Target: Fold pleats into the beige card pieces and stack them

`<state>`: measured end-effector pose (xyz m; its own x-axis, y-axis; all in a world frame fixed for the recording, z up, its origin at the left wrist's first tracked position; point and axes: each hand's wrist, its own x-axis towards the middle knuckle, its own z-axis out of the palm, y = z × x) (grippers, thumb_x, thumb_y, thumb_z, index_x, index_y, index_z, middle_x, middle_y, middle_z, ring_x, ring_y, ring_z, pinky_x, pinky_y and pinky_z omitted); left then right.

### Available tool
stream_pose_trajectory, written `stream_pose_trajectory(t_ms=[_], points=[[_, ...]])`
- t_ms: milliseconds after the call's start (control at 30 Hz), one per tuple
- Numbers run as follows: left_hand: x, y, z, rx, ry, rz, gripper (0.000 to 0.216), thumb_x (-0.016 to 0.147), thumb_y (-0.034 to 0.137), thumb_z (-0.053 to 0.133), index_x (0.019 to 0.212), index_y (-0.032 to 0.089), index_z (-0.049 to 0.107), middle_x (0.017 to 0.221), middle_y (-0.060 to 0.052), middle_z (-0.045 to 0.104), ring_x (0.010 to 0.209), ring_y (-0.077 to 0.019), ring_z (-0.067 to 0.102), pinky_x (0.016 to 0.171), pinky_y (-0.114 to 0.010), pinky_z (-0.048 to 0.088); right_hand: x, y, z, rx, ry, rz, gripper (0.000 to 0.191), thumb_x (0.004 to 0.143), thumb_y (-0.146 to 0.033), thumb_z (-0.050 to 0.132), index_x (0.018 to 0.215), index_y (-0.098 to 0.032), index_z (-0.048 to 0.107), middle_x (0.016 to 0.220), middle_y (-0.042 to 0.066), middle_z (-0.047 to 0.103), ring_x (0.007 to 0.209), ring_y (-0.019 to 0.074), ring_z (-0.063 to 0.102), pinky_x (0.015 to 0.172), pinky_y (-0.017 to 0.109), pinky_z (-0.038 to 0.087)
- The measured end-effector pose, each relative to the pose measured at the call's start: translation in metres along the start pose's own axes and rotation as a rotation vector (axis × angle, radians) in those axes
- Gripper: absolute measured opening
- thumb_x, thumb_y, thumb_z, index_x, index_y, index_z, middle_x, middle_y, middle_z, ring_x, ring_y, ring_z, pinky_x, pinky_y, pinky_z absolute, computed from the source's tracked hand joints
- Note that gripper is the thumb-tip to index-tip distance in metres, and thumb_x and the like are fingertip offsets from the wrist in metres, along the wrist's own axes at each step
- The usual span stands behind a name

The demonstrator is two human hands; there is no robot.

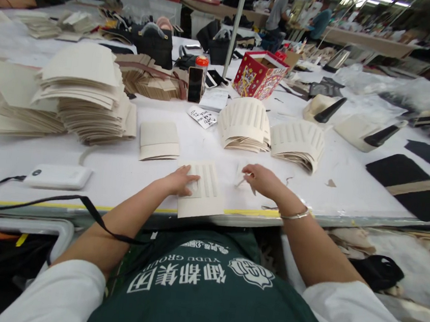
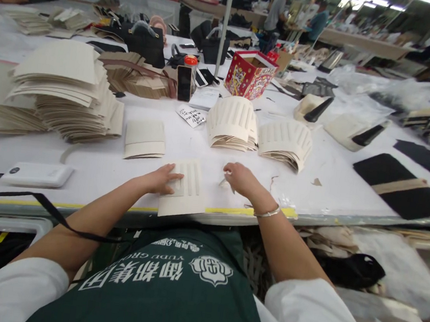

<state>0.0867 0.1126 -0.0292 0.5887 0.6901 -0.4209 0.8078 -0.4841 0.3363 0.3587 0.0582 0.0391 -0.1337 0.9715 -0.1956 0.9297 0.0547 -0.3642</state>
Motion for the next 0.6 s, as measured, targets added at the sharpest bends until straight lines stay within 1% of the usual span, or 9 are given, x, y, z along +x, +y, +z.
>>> stream_pose_trajectory(t_ms=[33,67,100,133,200,267,333,467,600], points=[[0.000,-0.001,0.000,-0.005,0.005,0.007,0.070,0.066,0.034,0.067,0.130,0.029,0.040,0.149,-0.009,0.014,0.134,-0.0356,0.014,0.105,-0.046,0.022,0.007,0.001,-0.001,-0.097,0.079,0.019,0.027,0.082,-0.013,0.045,0.107,-0.013,0.057,0.100,0.013,0.059,0.085,0.0185,0.055,0.078,0.030,0.041],[0.000,-0.001,0.001,-0.013,0.009,0.012,0.070,0.066,0.033,0.067,0.130,0.029,0.040,0.149,-0.009,0.014,0.134,-0.0354,0.013,0.105,-0.046,0.022,0.012,-0.003,0.003,-0.153,0.120,-0.005,0.028,0.082,-0.013,0.046,0.108,-0.014,0.057,0.106,0.015,0.057,0.091,0.0196,0.054,0.082,0.031,0.040],[0.000,-0.001,0.001,-0.022,0.012,0.015,0.071,0.065,0.033,0.067,0.130,0.028,0.040,0.149,-0.009,0.013,0.134,-0.0352,0.013,0.105,-0.046,0.022,0.017,-0.011,0.012,-0.162,0.112,-0.067,0.029,0.082,-0.014,0.048,0.109,-0.014,0.057,0.108,0.014,0.056,0.094,0.0194,0.053,0.084,0.031,0.038],[0.000,-0.001,0.002,-0.031,0.015,0.015,0.073,0.065,0.033,0.068,0.131,0.028,0.038,0.149,-0.009,0.013,0.134,-0.0348,0.013,0.106,-0.045,0.022,0.021,-0.023,0.024,-0.137,0.058,-0.153,0.029,0.081,-0.015,0.051,0.109,-0.015,0.057,0.107,0.012,0.057,0.094,0.0184,0.053,0.084,0.029,0.038],[-0.001,-0.002,0.003,-0.042,0.023,0.008,0.082,0.063,0.033,0.069,0.135,0.024,0.030,0.149,-0.012,0.012,0.135,-0.0330,0.013,0.107,-0.043,0.020,0.026,-0.050,0.052,-0.073,-0.105,-0.304,0.026,0.079,-0.019,0.055,0.104,-0.017,0.060,0.100,0.008,0.060,0.088,0.0160,0.056,0.080,0.025,0.039],[-0.001,-0.003,0.005,-0.047,0.037,0.004,0.091,0.063,0.034,0.069,0.138,0.018,0.020,0.148,-0.015,0.011,0.135,-0.0302,0.012,0.108,-0.039,0.018,0.031,-0.074,0.077,-0.072,-0.217,-0.341,0.023,0.078,-0.021,0.055,0.100,-0.016,0.062,0.094,0.007,0.062,0.083,0.0159,0.057,0.073,0.023,0.039],[0.000,-0.005,0.007,-0.053,0.056,0.017,0.094,0.063,0.034,0.068,0.139,0.014,0.015,0.148,-0.018,0.013,0.135,-0.0282,0.012,0.108,-0.037,0.018,0.038,-0.088,0.091,-0.115,-0.254,-0.303,0.022,0.078,-0.022,0.055,0.097,-0.015,0.063,0.091,0.008,0.063,0.081,0.0176,0.058,0.068,0.024,0.039],[0.003,-0.008,0.010,-0.071,0.109,0.035,0.096,0.060,0.032,0.069,0.138,0.012,0.016,0.146,-0.018,0.018,0.134,-0.0288,0.017,0.108,-0.037,0.019,0.051,-0.093,0.091,-0.179,-0.338,-0.290,0.022,0.077,-0.026,0.056,0.092,-0.014,0.064,0.088,0.009,0.066,0.080,0.0201,0.059,0.064,0.025,0.037],[0.004,-0.007,0.009,-0.084,0.128,0.028,0.097,0.057,0.031,0.071,0.137,0.010,0.019,0.145,-0.019,0.022,0.133,-0.0302,0.021,0.107,-0.037,0.022,0.051,-0.091,0.085,-0.216,-0.369,-0.328,0.019,0.080,-0.027,0.052,0.088,-0.015,0.065,0.085,0.008,0.067,0.077,0.0196,0.060,0.062,0.025,0.036]])
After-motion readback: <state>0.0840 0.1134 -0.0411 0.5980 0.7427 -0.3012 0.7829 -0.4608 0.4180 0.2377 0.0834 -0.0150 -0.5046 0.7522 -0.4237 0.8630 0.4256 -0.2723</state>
